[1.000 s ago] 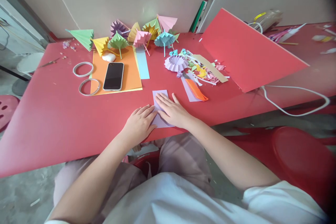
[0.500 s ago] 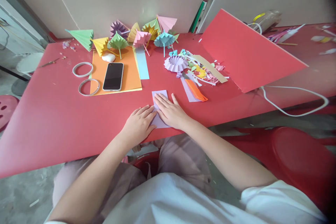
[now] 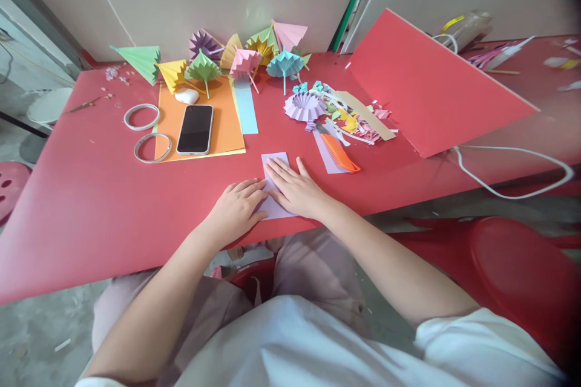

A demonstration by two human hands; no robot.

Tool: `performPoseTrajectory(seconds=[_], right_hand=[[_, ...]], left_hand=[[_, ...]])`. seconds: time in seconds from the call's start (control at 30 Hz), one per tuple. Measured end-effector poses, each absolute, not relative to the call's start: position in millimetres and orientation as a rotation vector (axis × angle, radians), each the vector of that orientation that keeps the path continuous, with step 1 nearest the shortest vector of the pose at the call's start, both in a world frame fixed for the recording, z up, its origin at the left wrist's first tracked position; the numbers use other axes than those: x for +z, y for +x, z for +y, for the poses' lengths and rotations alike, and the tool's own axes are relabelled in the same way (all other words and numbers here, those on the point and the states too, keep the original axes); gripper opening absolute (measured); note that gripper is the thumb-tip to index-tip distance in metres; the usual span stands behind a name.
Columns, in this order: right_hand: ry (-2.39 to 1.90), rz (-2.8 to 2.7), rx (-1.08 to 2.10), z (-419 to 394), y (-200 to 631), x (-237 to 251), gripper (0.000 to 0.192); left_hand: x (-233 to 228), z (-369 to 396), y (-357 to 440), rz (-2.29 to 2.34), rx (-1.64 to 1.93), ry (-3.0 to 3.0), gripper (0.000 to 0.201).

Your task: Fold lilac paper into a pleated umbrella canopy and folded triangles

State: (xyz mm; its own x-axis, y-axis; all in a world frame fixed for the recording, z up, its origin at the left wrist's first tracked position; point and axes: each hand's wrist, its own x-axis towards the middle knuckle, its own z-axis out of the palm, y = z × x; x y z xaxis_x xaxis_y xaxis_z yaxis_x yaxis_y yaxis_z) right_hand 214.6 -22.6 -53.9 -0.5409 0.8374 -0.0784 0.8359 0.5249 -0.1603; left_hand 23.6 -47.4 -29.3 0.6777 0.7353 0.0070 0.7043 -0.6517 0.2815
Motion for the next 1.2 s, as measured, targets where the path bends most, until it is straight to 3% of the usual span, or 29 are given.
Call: performPoseTrajectory(seconds=[0.4,1.2], right_hand=[[-1.432,-2.804,0.277,-20.5,219.4,-51.1,0.065],[-1.439,-2.773,0.245,-20.5,217.5,-53.7,0.057]], left_hand=[[-30.5,-44.2,23.6,1.126,0.161,2.592,0.031],[-31.3,-45.0,23.9,1.137,0.151,2.562,0.031]])
